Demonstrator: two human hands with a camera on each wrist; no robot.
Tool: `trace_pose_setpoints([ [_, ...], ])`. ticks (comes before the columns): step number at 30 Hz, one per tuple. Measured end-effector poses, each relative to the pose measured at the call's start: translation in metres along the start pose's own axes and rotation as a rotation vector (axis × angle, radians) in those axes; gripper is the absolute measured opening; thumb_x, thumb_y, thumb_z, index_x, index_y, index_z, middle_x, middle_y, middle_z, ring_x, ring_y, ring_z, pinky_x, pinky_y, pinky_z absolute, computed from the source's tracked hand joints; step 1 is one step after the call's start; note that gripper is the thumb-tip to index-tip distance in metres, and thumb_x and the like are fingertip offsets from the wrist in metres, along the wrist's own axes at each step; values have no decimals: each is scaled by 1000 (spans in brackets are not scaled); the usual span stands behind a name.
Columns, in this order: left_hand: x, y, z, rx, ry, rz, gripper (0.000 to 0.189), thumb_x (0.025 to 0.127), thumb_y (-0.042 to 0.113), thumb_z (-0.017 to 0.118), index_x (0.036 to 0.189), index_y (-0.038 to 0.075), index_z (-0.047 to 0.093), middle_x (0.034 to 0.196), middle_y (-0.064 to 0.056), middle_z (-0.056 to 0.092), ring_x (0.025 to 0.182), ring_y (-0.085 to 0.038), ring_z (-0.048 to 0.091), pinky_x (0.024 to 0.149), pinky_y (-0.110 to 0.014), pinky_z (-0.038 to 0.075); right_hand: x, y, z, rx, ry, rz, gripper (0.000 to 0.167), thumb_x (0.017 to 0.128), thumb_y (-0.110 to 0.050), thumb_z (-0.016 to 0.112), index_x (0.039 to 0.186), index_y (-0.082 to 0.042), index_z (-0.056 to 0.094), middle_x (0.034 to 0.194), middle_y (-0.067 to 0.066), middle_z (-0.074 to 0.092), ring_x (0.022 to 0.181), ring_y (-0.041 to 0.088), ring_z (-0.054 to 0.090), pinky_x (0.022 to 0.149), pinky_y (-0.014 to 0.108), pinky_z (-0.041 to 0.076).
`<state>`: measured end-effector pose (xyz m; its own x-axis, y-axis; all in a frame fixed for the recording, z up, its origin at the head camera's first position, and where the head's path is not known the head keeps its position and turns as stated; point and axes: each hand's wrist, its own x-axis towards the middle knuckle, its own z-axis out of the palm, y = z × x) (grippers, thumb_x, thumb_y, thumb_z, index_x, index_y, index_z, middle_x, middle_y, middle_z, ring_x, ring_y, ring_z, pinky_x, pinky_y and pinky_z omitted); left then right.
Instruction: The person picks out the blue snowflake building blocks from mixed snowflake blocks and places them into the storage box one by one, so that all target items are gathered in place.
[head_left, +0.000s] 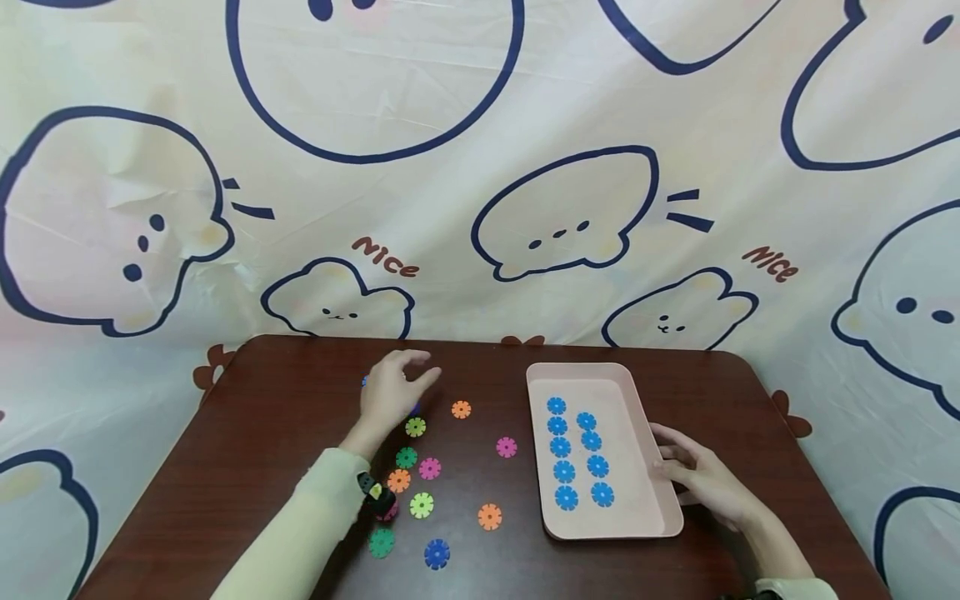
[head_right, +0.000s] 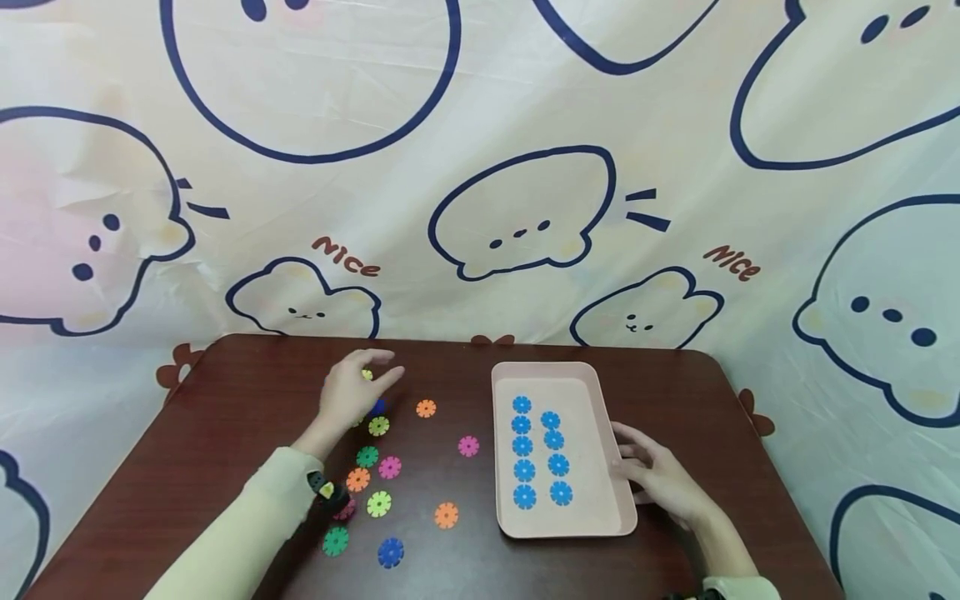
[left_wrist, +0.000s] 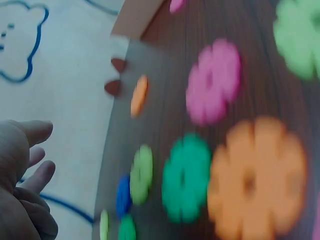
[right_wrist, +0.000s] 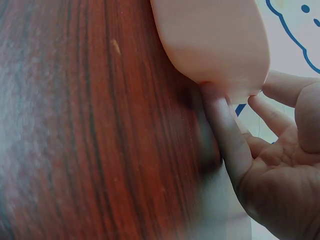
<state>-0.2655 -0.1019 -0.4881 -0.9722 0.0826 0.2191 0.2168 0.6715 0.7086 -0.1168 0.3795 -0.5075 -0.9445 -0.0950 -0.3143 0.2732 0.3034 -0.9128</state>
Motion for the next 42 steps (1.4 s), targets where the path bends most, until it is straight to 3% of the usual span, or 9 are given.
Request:
trace_pose_setpoints([
  [5,1,-28,-21,31,38,-87,46,94,46,76,129,16,71,128,-9,68,113,-34,65,88,-53,53,0,-1,-1,2,-18,-10,75,102,-21,67,164,-10,26,141,32,52,105,37,69,76,54,60],
  [13,-1,-62,-43,81,90,-154,47,95,39,77,131,10,70,124,-14,69,110,-36,63,89,-57,51,-1,-4,0,-3,-15,-3,75,103,-21,67,164,-9,26,140,32,52,105,36,70,76,54,60],
  [20,-4,-80,-49,102,45,-209,55,93,44,77,132,5,69,126,-19,67,112,-38,62,92,-58,50,-1,-5,0,-8,-1,2,75,102,-21,68,163,-10,27,139,31,53,104,36,70,75,54,60],
  [27,0,-88,-44,126,-34,-255,57,92,48,77,130,5,70,124,-19,67,110,-37,62,87,-55,52,0,-3,1,-18,-2,8,75,102,-23,67,164,-10,26,140,31,52,104,35,70,76,54,60],
  [33,2,-84,-41,130,-35,-259,49,93,43,78,125,7,73,117,-16,69,100,-32,63,79,-51,53,0,-1,2,-19,19,28,75,102,-23,68,164,-11,28,140,29,53,105,35,69,76,53,61],
  [42,2,-80,-40,104,-42,-259,43,94,35,78,124,4,68,116,-17,66,101,-34,60,84,-53,50,0,2,0,-17,3,6,76,102,-24,68,164,-11,26,141,31,52,105,36,69,76,54,60],
])
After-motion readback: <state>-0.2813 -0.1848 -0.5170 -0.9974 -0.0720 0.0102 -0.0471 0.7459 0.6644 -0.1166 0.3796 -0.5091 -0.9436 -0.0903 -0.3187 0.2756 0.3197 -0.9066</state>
